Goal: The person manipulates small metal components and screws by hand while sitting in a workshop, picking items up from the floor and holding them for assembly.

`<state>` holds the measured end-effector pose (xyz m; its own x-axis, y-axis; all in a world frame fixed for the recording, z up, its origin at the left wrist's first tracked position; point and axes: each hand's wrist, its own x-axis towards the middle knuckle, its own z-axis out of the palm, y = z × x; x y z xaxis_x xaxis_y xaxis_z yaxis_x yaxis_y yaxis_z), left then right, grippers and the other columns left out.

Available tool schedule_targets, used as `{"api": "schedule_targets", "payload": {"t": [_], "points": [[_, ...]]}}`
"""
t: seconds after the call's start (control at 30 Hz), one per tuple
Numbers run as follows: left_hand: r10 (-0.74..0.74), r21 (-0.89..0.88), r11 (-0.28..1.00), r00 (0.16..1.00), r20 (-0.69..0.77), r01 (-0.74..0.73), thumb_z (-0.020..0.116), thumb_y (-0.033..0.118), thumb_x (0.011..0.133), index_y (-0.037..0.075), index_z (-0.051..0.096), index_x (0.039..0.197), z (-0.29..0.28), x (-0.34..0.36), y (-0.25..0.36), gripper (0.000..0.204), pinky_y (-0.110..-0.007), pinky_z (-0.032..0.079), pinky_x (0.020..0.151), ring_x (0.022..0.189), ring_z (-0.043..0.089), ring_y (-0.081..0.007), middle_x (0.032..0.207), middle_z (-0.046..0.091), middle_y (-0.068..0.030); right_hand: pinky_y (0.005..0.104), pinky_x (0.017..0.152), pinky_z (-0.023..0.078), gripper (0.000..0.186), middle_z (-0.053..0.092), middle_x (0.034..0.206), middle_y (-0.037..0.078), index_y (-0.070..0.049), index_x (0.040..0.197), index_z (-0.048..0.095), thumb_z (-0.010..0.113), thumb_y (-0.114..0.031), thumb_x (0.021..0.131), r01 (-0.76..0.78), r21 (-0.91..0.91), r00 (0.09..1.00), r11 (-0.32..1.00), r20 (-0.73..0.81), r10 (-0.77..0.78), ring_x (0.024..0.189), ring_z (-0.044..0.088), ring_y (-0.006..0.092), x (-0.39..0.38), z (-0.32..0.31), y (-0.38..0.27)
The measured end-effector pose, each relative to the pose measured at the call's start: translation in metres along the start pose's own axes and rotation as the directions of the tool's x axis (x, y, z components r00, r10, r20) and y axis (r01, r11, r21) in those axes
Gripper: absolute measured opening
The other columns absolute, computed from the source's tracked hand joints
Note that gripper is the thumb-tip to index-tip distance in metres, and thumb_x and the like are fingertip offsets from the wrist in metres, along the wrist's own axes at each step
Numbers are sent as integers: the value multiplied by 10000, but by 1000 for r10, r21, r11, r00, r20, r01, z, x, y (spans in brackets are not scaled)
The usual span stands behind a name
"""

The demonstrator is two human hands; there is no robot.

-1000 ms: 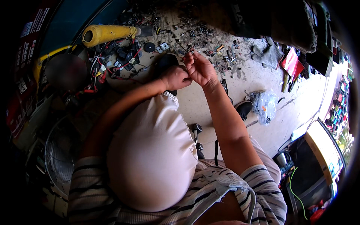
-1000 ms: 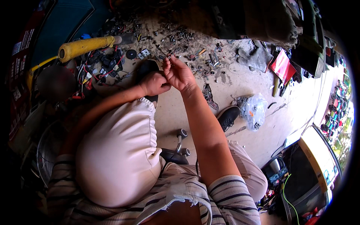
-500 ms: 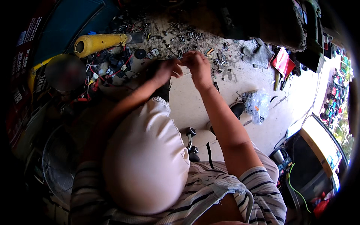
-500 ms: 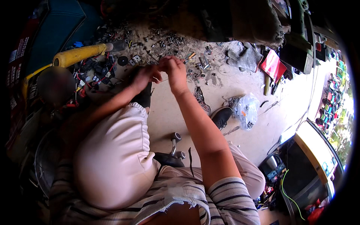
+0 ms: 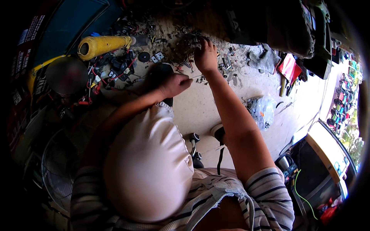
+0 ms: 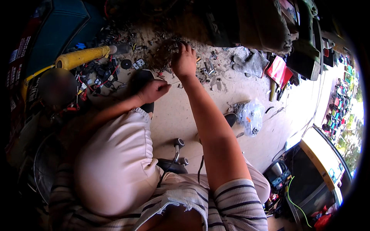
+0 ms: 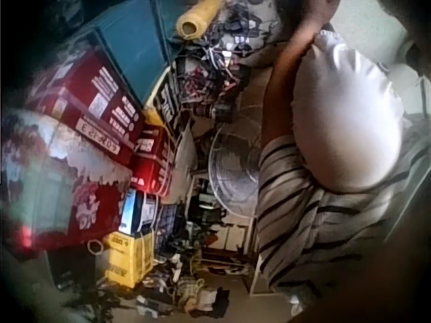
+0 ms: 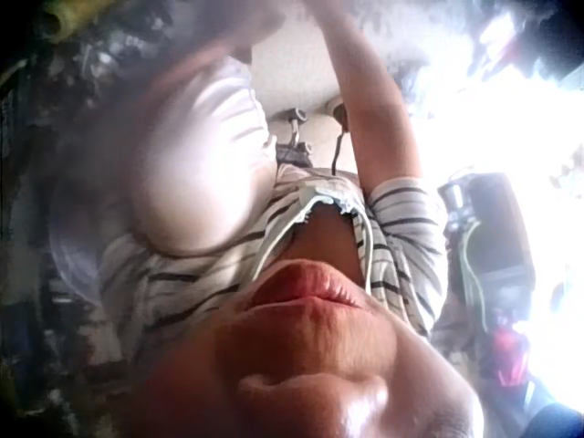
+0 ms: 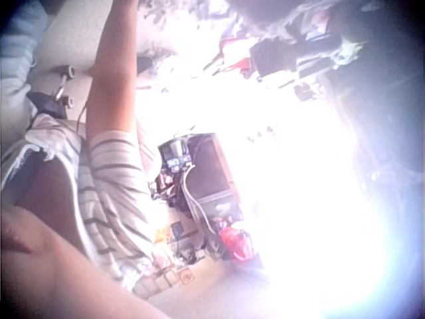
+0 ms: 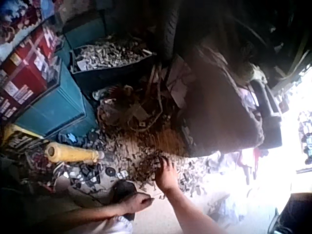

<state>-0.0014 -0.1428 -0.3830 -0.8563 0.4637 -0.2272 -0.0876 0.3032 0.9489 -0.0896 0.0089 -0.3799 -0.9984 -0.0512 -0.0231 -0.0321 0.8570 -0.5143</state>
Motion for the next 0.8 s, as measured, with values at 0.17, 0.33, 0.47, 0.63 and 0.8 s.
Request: {"api": "schedule_targets", "payload": {"t": [0.17, 0.33, 0.47, 0.63, 0.8], "points": [[99, 70, 993, 995, 0, -98, 582, 168, 853, 6, 515, 674, -3, 0, 6, 251, -367, 415, 546, 569, 511, -319, 632, 529, -166, 434, 843, 412, 290, 561, 1022, 156, -77, 1042, 592, 556, -119, 757, -32, 33, 999, 999, -11, 33, 972, 503, 376, -5, -3, 9], [85, 69, 994, 996, -6, -84, 588, 155, 839, 2, 506, 676, -3, -2, 10, 239, -376, 417, 544, 593, 530, -331, 643, 532, -168, 410, 761, 455, 167, 590, 902, 167, -65, 927, 636, 516, -89, 814, -212, 225, 969, 951, -79, 235, 866, 554, 347, -29, -4, 20], [177, 108, 979, 983, -38, -173, 590, 150, 832, 3, 504, 673, -2, -1, 6, 234, -381, 416, 540, 600, 535, -335, 648, 531, -168, 411, 737, 463, 134, 607, 882, 163, -60, 887, 631, 528, -111, 819, -264, 190, 959, 946, -55, 279, 848, 578, 348, -40, -1, 27], [181, 113, 977, 983, -16, -178, 587, 148, 834, 6, 507, 671, -2, 1, 8, 230, -389, 415, 543, 605, 532, -342, 649, 525, -173, 397, 710, 487, 175, 646, 821, 151, -69, 852, 659, 553, -202, 813, -247, 145, 961, 958, -93, 262, 796, 621, 337, -19, 6, 34], [154, 125, 980, 988, 7, -154, 581, 155, 839, 10, 512, 665, -3, -2, 7, 237, -392, 415, 547, 605, 523, -349, 642, 513, -178, 449, 699, 484, 279, 632, 800, 205, -41, 814, 666, 539, -289, 805, -331, 13, 943, 944, 46, 330, 798, 611, 377, 13, -6, 11]]}}
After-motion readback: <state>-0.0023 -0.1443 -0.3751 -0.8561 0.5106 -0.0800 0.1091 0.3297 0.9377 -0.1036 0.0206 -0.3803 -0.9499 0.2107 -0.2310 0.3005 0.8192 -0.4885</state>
